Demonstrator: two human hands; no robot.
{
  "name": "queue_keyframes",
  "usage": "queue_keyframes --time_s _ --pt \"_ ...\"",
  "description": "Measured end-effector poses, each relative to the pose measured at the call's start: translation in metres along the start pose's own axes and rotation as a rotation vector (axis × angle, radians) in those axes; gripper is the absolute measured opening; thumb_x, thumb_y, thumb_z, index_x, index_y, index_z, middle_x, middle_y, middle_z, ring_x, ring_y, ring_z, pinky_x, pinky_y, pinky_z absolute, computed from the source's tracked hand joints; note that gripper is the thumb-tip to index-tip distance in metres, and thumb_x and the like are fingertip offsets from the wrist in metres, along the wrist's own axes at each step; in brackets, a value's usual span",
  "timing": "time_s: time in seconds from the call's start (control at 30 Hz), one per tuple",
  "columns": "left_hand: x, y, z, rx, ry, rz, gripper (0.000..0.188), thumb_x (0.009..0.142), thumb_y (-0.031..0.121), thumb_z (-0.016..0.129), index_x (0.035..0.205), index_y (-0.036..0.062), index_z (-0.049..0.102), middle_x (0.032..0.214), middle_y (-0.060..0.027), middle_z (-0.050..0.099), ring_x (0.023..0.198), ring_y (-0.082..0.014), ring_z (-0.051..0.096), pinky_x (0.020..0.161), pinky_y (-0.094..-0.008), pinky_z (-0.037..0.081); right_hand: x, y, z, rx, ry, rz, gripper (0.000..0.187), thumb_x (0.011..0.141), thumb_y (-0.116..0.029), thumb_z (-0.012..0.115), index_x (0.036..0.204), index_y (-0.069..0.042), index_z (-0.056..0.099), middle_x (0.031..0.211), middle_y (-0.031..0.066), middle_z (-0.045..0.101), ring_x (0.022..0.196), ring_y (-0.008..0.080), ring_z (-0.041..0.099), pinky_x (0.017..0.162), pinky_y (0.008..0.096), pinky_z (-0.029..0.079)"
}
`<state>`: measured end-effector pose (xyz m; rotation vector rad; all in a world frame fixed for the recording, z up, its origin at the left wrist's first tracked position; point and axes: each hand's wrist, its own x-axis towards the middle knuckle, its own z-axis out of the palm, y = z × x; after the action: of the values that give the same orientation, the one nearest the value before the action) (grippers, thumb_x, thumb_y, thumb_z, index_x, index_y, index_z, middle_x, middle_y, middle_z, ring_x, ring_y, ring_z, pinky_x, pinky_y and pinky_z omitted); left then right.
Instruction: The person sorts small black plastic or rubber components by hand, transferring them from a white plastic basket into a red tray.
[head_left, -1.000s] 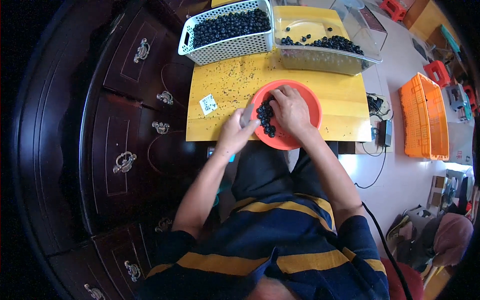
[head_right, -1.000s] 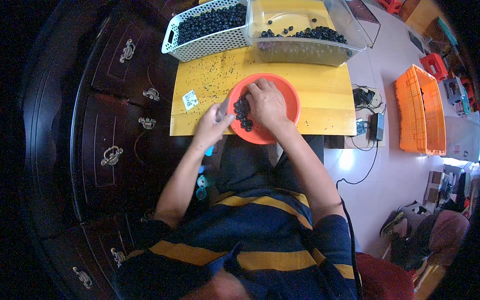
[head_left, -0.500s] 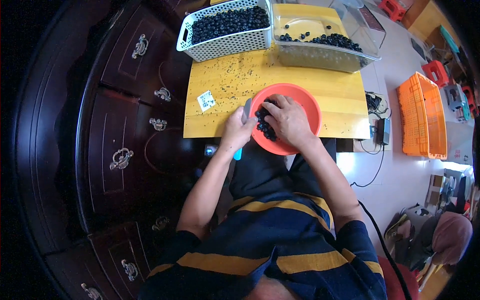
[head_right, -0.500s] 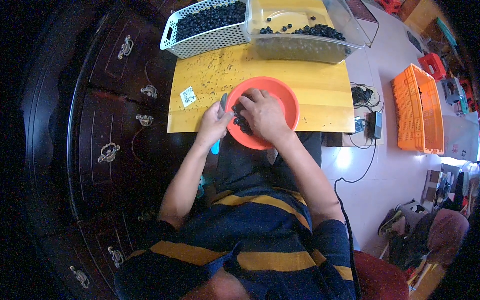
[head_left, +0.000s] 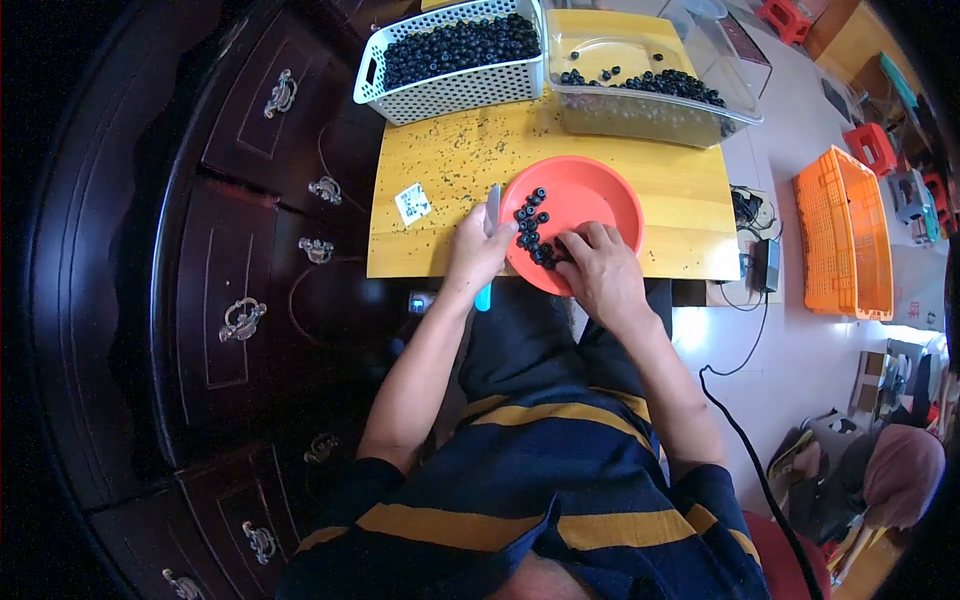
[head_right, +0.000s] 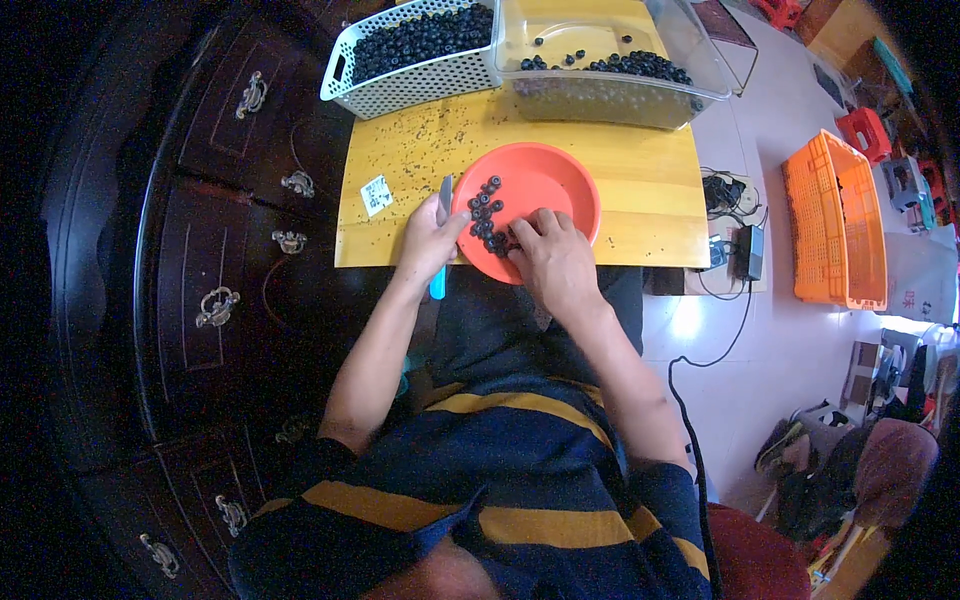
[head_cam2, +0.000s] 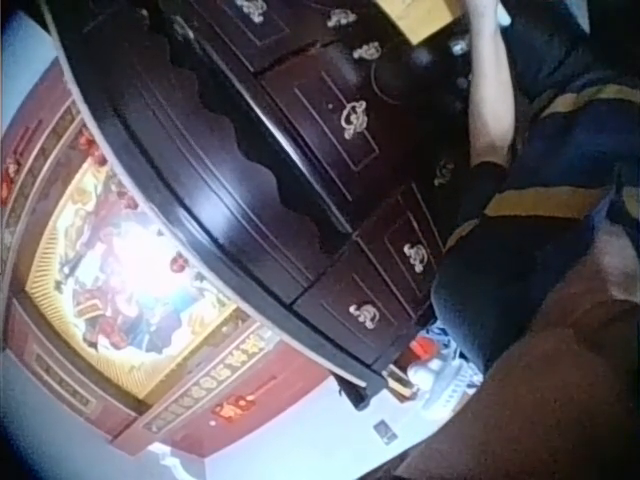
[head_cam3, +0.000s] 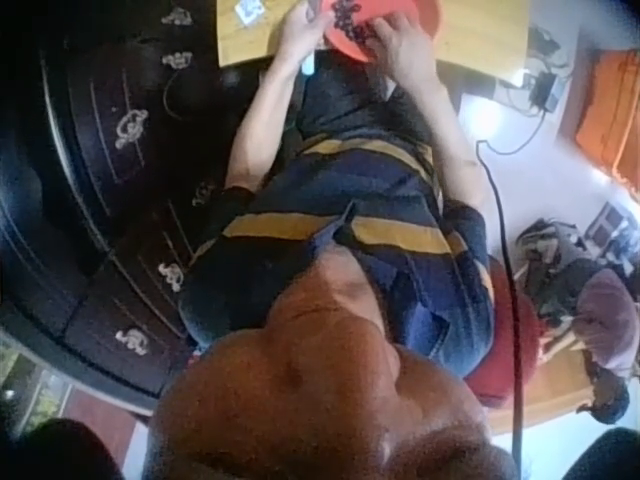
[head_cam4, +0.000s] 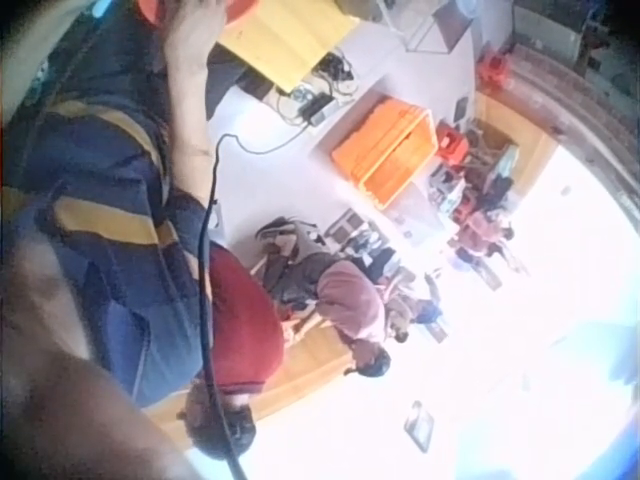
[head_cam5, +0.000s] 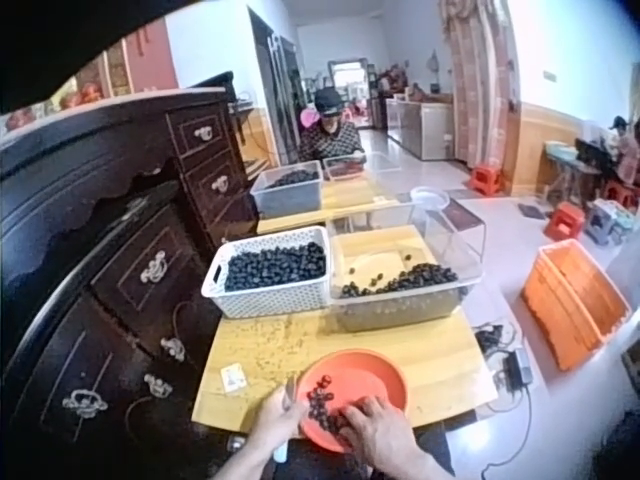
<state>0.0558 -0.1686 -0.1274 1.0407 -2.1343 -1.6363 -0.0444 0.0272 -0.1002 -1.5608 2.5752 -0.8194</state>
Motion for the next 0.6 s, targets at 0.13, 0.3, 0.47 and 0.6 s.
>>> queue_keyframes --time_s 0.13,0.3,0.47,0.6 --pt "0.004 -0.006 -0.001 0.028 0.013 0.001 0.024 0.091 0.017 0.073 0.096 -0.0002 0.057 0.068 -0.0055 0.059 0.053 -0.0151 0.059 0.048 -0.0345 0.047 0.000 -0.002 0.005 0.031 0.024 0.063 0.036 0.083 -0.015 0.077 0.116 -0.007 0.066 0.111 0.0160 0.062 0.106 0.0366 0.062 0.092 0.0450 0.053" --pt "-0.001 0.007 -0.001 0.042 0.011 -0.018 0.026 0.091 0.018 0.073 0.092 0.0000 0.055 0.067 -0.0048 0.058 0.052 -0.0146 0.060 0.047 -0.0333 0.049 0.000 0.003 0.009 0.068 0.014 0.082 0.034 0.082 -0.014 0.077 0.113 -0.006 0.065 0.110 0.0174 0.062 0.103 0.0387 0.063 0.090 0.0463 0.054" --pt "-0.001 0.005 -0.002 0.016 -0.004 -0.031 0.026 0.091 0.019 0.073 0.092 0.0009 0.054 0.068 -0.0045 0.058 0.051 -0.0134 0.060 0.045 -0.0315 0.049 0.002 0.004 0.006 0.127 0.003 0.070 0.030 0.082 -0.011 0.075 0.109 -0.005 0.064 0.106 0.0182 0.061 0.100 0.0403 0.063 0.089 0.0478 0.054" --pt "0.001 0.000 -0.002 -0.011 -0.008 -0.027 0.027 0.091 0.018 0.074 0.091 0.0018 0.053 0.067 -0.0031 0.055 0.050 -0.0129 0.058 0.043 -0.0309 0.048 0.005 0.004 0.008 0.099 0.023 0.053 0.026 0.081 -0.007 0.071 0.106 -0.004 0.063 0.103 0.0192 0.060 0.098 0.0408 0.063 0.088 0.0488 0.054"
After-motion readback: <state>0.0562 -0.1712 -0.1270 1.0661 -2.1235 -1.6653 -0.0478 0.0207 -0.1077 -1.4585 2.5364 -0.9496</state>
